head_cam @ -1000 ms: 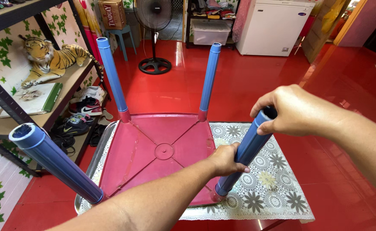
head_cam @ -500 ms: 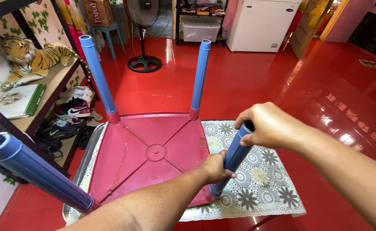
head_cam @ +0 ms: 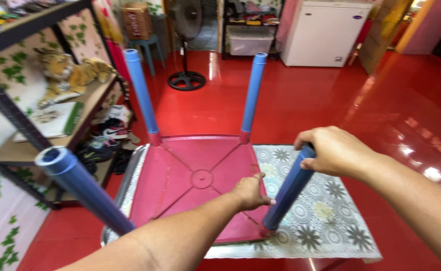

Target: The person repeatedly inserts blue plastic tubes into the four sockets of an upside-down pink plastic stool base, then removes them and repeats the cycle several times. The stool remains upside down throughout the clip.

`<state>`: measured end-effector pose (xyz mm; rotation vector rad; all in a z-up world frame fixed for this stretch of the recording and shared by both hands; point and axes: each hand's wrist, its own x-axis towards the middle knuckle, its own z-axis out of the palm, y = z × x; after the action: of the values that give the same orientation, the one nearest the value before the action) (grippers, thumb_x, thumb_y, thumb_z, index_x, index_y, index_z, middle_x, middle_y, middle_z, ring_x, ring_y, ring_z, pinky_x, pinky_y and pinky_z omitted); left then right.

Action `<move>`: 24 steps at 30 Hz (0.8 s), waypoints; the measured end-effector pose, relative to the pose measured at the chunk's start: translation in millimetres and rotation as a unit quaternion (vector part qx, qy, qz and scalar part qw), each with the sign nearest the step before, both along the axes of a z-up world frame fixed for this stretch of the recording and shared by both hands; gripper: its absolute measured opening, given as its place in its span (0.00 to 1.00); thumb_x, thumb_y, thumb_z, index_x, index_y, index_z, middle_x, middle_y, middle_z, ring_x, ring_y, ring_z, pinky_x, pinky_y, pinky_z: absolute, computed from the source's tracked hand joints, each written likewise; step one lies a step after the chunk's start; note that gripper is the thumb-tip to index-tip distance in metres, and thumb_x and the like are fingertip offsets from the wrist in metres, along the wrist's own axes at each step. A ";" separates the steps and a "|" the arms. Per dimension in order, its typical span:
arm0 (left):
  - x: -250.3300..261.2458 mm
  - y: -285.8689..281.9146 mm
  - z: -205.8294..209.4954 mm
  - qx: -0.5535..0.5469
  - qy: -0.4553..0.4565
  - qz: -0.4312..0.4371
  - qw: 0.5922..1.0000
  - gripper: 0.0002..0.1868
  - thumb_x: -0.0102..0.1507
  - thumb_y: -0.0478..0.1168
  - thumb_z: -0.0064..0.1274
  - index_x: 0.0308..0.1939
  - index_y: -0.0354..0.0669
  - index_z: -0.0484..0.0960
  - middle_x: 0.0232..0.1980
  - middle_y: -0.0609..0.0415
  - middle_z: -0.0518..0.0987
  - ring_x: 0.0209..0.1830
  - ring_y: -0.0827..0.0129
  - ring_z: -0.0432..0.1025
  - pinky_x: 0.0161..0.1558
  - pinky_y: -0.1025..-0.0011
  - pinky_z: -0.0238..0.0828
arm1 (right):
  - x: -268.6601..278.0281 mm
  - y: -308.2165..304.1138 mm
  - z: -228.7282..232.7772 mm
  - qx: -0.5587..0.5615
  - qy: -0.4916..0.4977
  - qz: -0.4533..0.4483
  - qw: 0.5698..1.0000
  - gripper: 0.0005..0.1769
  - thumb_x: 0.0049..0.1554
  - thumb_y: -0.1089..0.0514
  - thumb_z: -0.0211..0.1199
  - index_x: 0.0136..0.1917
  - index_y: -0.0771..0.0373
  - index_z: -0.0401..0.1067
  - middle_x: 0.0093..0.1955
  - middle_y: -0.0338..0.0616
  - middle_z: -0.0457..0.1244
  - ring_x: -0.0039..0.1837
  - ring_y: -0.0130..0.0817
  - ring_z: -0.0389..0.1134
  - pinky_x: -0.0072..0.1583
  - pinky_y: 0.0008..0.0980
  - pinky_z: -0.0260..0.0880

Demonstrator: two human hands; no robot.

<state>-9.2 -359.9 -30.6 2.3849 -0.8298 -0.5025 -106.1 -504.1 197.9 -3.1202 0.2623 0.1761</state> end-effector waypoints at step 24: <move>20.4 328.7 -14.9 -0.128 0.071 0.674 0.724 0.39 0.52 0.51 0.74 0.62 0.38 0.75 0.58 0.39 0.82 0.53 0.50 0.80 0.56 0.59 0.78 | 23.3 -36.3 -67.0 -0.043 -0.033 -0.124 0.991 0.32 0.44 0.46 0.82 0.60 0.51 0.75 0.52 0.45 0.75 0.57 0.39 0.78 0.62 0.36 0.78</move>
<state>11.1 -31.2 -45.6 1.9738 0.9112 0.0718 -82.8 -540.4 130.9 -3.1311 0.6670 0.0612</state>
